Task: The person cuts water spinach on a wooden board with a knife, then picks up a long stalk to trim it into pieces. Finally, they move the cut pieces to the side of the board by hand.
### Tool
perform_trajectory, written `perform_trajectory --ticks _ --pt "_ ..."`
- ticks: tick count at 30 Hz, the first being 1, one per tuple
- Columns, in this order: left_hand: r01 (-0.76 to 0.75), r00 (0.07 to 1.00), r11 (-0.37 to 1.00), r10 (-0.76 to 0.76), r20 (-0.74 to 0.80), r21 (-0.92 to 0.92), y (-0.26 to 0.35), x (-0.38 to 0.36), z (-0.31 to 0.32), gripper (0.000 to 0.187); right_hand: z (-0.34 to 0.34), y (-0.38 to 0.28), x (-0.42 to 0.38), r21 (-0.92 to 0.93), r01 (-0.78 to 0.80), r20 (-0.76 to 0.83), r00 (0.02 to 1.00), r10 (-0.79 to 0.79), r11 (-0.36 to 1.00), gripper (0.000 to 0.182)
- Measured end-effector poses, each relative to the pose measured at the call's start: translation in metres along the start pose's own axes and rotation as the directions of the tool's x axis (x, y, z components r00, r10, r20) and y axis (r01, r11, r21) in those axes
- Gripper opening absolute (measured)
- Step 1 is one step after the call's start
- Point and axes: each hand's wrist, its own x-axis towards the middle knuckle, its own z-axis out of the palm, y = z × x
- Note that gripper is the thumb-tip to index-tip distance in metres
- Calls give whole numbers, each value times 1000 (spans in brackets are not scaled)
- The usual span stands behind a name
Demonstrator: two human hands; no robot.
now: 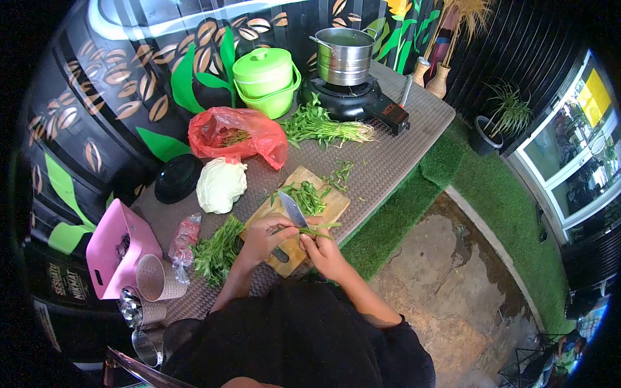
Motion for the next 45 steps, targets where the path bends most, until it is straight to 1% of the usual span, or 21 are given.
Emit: perform_trajectory --ticks 2,4,6,7,8,9,11,13,15,16,18,20,21,24,27,29,33,35,38,45 --pt "6 1000 1000 -6 -7 -11 2 0 2 12 6 13 4 -14 205 -36 978 -205 979 22" --pt "13 1000 1000 -13 -15 -22 2 0 2 12 6 11 4 -9 202 -30 979 -202 979 20" --pt "92 996 994 -92 10 -63 0 -1 1 16 3 10 3 -4 198 -26 980 -198 980 18" --pt "93 996 994 -92 10 -63 2 -1 1 16 0 9 2 2 161 -28 987 -161 987 17" --pt "50 999 998 -50 0 -23 5 -1 3 18 -2 9 2 8 124 -29 992 -124 992 16" --pt "7 1000 1000 -7 -9 17 8 -1 3 21 -2 11 2 8 124 -28 992 -124 992 16" --pt "-5 1000 999 5 -2 43 5 -1 2 22 -3 15 5 41 196 -76 978 -192 980 14" --pt "-19 1000 997 18 8 69 4 -1 2 24 -4 12 5 34 198 -78 978 -195 980 14" --pt "143 989 983 -145 -4 -114 6 -2 3 21 -5 13 5 28 197 -82 978 -194 980 14" --pt "144 989 983 -145 -4 -114 7 -3 3 21 -4 15 5 38 204 -78 976 -201 978 15" --pt "103 995 994 -103 -5 -32 10 -2 2 19 -4 13 5 48 213 -74 975 -209 976 15" --pt "72 997 997 -72 -11 1 10 -1 3 19 -3 7 2 82 137 -48 990 -134 987 16" --pt "43 999 999 -42 -16 33 10 -1 3 18 -3 7 2 82 138 -48 990 -134 987 16" --pt "13 999 998 -11 -34 56 11 -1 4 17 -1 8 3 96 134 -52 990 -129 986 17" --pt "11 999 998 -8 -38 68 10 -1 5 16 0 8 4 107 128 -45 991 -124 986 17" --pt "11 999 998 -8 -42 66 6 -1 4 17 1 11 6 67 187 -41 982 -185 980 16" --pt "23 998 998 -20 -57 51 6 0 5 19 1 10 7 72 173 -25 985 -172 982 16" --pt "19 998 998 -15 -61 61 7 -1 6 18 0 11 7 19 188 -28 982 -188 982 15" --pt "15 998 997 -10 -66 70 7 -1 6 17 -1 10 7 13 167 -28 986 -167 986 15" --pt "38 997 997 -33 -72 69 5 -1 7 17 0 11 6 -8 188 -44 981 -188 982 13"
